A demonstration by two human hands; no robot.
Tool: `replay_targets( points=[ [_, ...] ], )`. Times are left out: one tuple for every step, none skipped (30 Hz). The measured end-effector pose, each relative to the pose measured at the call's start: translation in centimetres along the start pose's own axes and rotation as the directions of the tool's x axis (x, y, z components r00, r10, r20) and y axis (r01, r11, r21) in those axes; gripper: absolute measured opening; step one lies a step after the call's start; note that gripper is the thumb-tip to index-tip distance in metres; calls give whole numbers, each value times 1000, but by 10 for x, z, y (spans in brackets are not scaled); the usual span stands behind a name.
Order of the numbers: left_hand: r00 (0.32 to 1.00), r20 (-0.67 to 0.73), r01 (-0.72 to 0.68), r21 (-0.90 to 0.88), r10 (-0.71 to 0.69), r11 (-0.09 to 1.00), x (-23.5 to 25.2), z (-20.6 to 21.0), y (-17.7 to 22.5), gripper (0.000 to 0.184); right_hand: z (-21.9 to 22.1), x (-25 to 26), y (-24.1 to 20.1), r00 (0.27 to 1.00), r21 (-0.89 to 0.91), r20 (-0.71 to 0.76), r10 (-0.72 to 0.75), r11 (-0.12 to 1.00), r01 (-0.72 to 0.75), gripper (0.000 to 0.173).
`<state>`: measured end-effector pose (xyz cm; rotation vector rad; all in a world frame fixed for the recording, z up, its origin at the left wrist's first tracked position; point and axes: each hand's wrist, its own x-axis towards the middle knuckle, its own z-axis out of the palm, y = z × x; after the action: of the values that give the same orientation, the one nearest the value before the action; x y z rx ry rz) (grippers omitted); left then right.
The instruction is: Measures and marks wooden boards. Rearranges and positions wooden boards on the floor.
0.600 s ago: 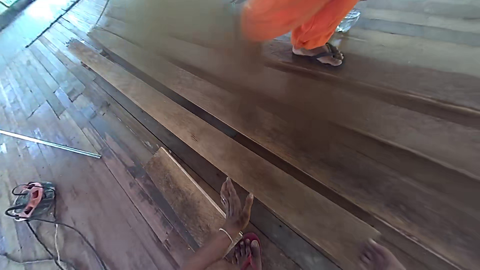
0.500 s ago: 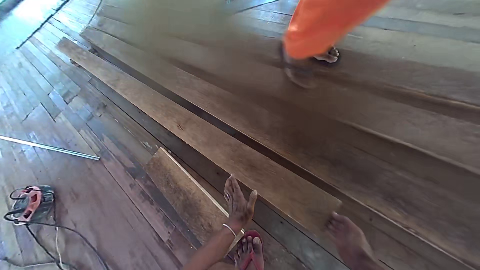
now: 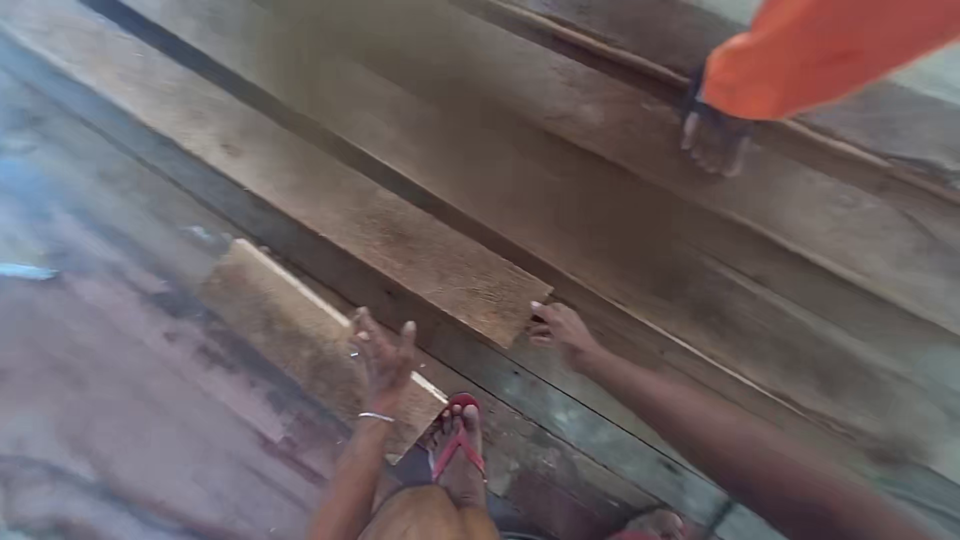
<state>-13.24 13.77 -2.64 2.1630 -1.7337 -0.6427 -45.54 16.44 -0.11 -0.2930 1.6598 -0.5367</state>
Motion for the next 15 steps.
replay_targets(
  points=[
    [1000, -7, 27, 41, -27, 999, 3, 0, -3, 104, 5, 2, 5, 997, -63, -80, -21, 998, 16, 59],
    [998, -22, 62, 73, -60, 995, 8, -1, -4, 104, 9, 3, 10, 986, -141, -155, -58, 989, 36, 61],
    [994, -46, 102, 101, -97, 990, 13, -5, -8, 105, 16, 2, 12, 971, -167, -224, -83, 985, 45, 63],
    [989, -73, 140, 130, -132, 981, 17, -12, -12, 105, 27, -2, 14, 958, -119, -278, -68, 992, 36, 66],
    [981, -111, 175, 151, -160, 973, 21, -19, -19, 107, 40, -5, 11, 949, -10, -314, -17, 1000, 15, 69],
    [969, -147, 223, 162, -200, 961, 24, -26, -28, 110, 53, -9, 6, 945, 116, -321, 61, 993, -25, 74],
    [952, -180, 277, 155, -249, 948, 26, -34, -38, 113, 65, -12, -1, 937, 223, -314, 149, 972, -80, 79],
    [927, -197, 345, 120, -318, 931, 29, -39, -46, 116, 72, -12, -9, 923, 299, -317, 219, 946, -122, 81],
    [899, -187, 415, 78, -395, 906, 30, -42, -51, 118, 75, -11, -15, 908, 340, -323, 267, 928, -152, 80],
    [870, -164, 477, 45, -465, 878, 31, -44, -57, 121, 77, -11, -17, 897, 355, -333, 292, 920, -168, 80],
    [844, -140, 526, 20, -519, 850, 31, -44, -62, 125, 78, -10, -19, 891, 365, -342, 300, 916, -169, 80],
    [821, -116, 561, -14, -559, 828, 32, -42, -68, 128, 80, -9, -21, 886, 369, -350, 304, 914, -168, 80],
    [798, -100, 592, -54, -594, 804, 31, -38, -74, 129, 82, -9, -21, 879, 372, -361, 311, 912, -170, 79],
    [774, -100, 620, -83, -625, 781, 28, -31, -82, 129, 84, -9, -22, 875, 372, -366, 317, 912, -175, 79],
    [756, -111, 638, -100, -645, 764, 27, -24, -89, 129, 87, -10, -23, 876, 367, -362, 318, 913, -180, 80]
  ],
)
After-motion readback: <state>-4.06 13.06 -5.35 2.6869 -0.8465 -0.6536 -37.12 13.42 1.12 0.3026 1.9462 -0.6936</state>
